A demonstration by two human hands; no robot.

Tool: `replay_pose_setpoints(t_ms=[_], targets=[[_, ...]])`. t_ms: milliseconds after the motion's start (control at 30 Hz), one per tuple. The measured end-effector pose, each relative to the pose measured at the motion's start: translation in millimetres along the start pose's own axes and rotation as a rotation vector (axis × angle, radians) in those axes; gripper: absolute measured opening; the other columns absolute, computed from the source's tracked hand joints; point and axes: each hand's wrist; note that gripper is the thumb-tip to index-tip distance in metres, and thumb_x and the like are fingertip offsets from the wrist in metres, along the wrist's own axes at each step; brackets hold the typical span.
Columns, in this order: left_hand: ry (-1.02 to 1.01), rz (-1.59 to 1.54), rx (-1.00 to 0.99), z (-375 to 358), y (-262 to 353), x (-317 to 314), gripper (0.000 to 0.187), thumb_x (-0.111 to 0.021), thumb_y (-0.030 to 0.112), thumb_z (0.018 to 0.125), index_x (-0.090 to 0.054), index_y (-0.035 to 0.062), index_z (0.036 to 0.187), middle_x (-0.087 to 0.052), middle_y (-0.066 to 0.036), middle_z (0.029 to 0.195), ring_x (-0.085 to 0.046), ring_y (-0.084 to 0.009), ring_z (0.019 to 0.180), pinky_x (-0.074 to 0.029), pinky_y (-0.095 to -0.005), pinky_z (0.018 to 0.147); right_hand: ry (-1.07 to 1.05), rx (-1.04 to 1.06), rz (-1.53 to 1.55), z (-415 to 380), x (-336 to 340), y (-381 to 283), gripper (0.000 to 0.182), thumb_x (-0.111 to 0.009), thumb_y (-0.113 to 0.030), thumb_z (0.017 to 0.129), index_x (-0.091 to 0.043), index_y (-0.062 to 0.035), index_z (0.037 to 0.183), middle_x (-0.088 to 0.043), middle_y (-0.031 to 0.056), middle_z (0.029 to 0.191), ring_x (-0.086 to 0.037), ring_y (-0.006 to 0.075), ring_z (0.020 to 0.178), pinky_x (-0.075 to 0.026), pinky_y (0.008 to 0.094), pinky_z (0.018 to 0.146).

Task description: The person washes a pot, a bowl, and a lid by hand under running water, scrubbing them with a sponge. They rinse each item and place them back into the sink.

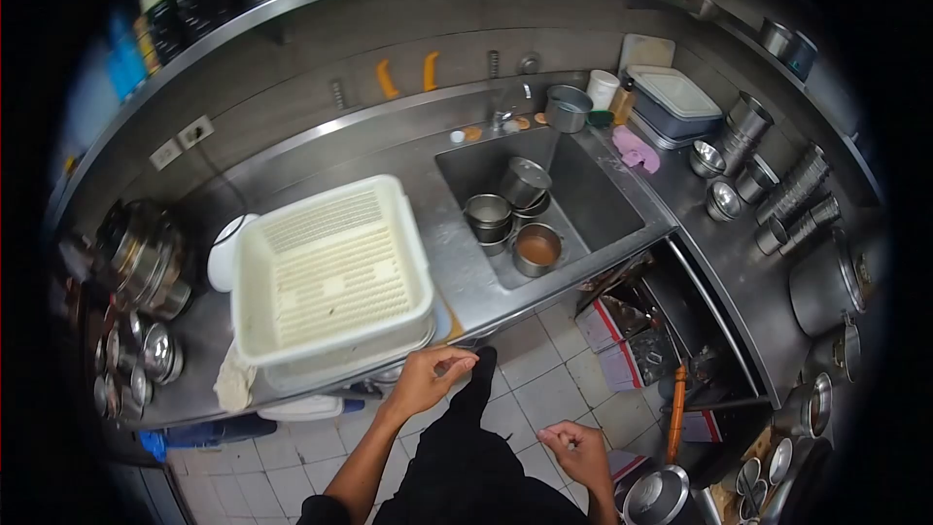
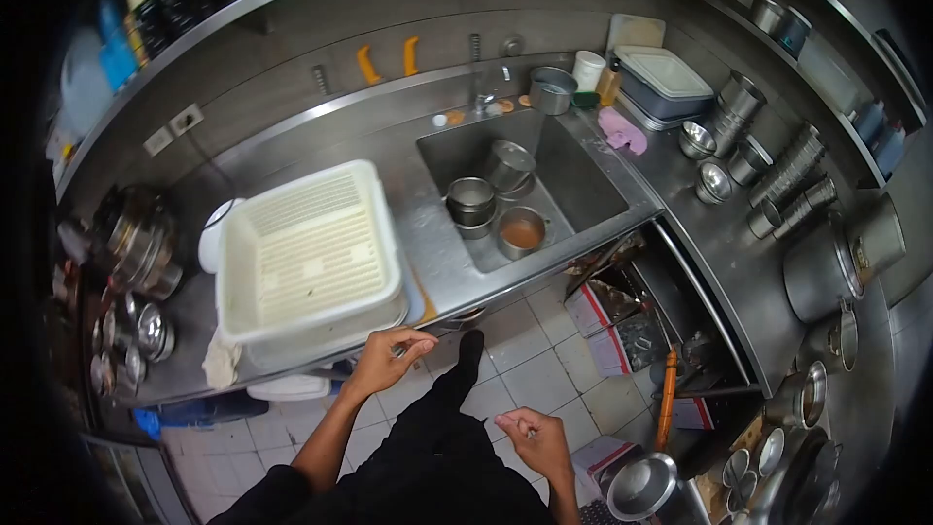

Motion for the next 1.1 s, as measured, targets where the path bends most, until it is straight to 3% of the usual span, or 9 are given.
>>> replay_pose_setpoints(t_ms=[67,100,167,333,500,700,1000,1067,1100], targets=[[0.072,-0.063,-0.06,5.9,-5.3,15.0,0.019,-0.068,0.019,0.092,-0.073,0.0057,0.104,-0.072,-0.012,0.093,-0.066,-0.0159,0.079,-0.052,-0.0287,0.074,-0.016,0.058,-0.014,7.8,-26.6,-9.0,0.016,-0.07,-0.019,0.09,-0.074,-0.0032,0.09,-0.056,0.0007,0.056,-0.042,0.0048,0.05,-0.037,0.0225,0.048],[0.041,-0.233,-0.02,91.3,-4.5,-70.3,0.019,-0.068,0.019,0.092,-0.073,0.0057,0.104,-0.072,-0.012,0.093,-0.066,-0.0159,0.079,-0.052,-0.0287,0.074,-0.011,-0.043,-0.16,61.9,67.1,-4.5,0.016,-0.07,-0.019,0.09,-0.074,-0.0032,0.09,-0.056,0.0007,0.056,-0.042,0.0048,0.05,-0.037,0.0225,0.048],[0.111,-0.157,-0.046,153.2,-17.3,-62.1,0.018,-0.068,0.017,0.091,-0.073,0.005,0.103,-0.072,-0.012,0.091,-0.066,-0.0156,0.079,-0.052,-0.0288,0.073,-0.066,-0.088,-0.153,127.7,57.4,-9.7,0.017,-0.07,-0.02,0.091,-0.073,-0.0031,0.091,-0.057,0.0009,0.056,-0.045,0.0036,0.049,-0.04,0.0228,0.05],[0.153,-0.256,-0.05,297.7,-23.5,-70.1,0.015,-0.065,0.009,0.092,-0.071,0.0027,0.103,-0.072,-0.012,0.092,-0.07,-0.0159,0.081,-0.054,-0.0278,0.075,-0.136,-0.02,-0.304,287.0,78.2,-53.7,0.019,-0.067,-0.018,0.09,-0.071,-0.0029,0.1,-0.07,0.016,0.092,-0.068,0.0288,0.08,-0.053,0.0358,0.073],[0.18,-0.253,-0.016,391.5,-32.7,-66.4,0.015,-0.065,0.006,0.091,-0.07,0.0016,0.103,-0.072,-0.013,0.089,-0.069,-0.0168,0.079,-0.053,-0.0272,0.073,-0.161,0.177,-0.345,409.2,109.9,-67.9,0.021,-0.066,-0.017,0.09,-0.068,-0.0027,0.105,-0.07,0.0162,0.098,-0.069,0.0299,0.09,-0.053,0.0374,0.08],[0.27,-0.064,0.065,431.2,-51.6,-37.7,0.013,-0.068,0.008,0.089,-0.072,0.0032,0.1,-0.066,-0.011,0.078,-0.065,-0.0167,0.07,-0.049,-0.0265,0.064,0.027,0.277,-0.469,576.2,215.2,-5.6,0.03,-0.07,-0.019,0.085,-0.066,-0.0038,0.111,-0.066,0.0172,0.112,-0.063,0.0318,0.108,-0.048,0.0397,0.096],[0.539,0.237,0.299,450.7,-36.0,-59.2,0.011,-0.067,0.01,0.088,-0.073,0.0047,0.097,-0.067,-0.012,0.082,-0.066,-0.0209,0.071,-0.053,-0.0315,0.063,0.251,0.412,-0.942,913.2,414.0,109.0,0.095,-0.076,-0.05,0.072,-0.036,-0.0032,0.144,-0.044,0.0233,0.142,-0.042,0.0423,0.131,-0.036,0.0501,0.107],[0.636,0.188,0.411,453.4,-25.4,-82.3,0.011,-0.067,0.011,0.089,-0.074,0.0054,0.095,-0.069,-0.012,0.086,-0.067,-0.022,0.072,-0.054,-0.032,0.064,0.333,0.273,-1.237,945.2,398.0,158.6,0.08,-0.069,-0.045,0.078,-0.041,-0.0048,0.141,-0.05,0.0217,0.134,-0.049,0.0403,0.123,-0.041,0.0491,0.101],[0.648,0.176,0.501,455.7,-16.9,-93.6,0.011,-0.068,0.011,0.089,-0.073,0.0056,0.096,-0.068,-0.012,0.086,-0.067,-0.0215,0.073,-0.055,-0.0318,0.065,0.186,-0.009,-1.249,951.8,388.5,154.1,0.074,-0.067,-0.039,0.079,-0.042,-0.0128,0.143,-0.044,0.0192,0.141,-0.047,0.0383,0.126,-0.039,0.0548,0.099]])
Point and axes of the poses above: each hand's wrist, its own z-axis towards the middle knuckle, its own x-axis out of the back of the hand, y = z × x
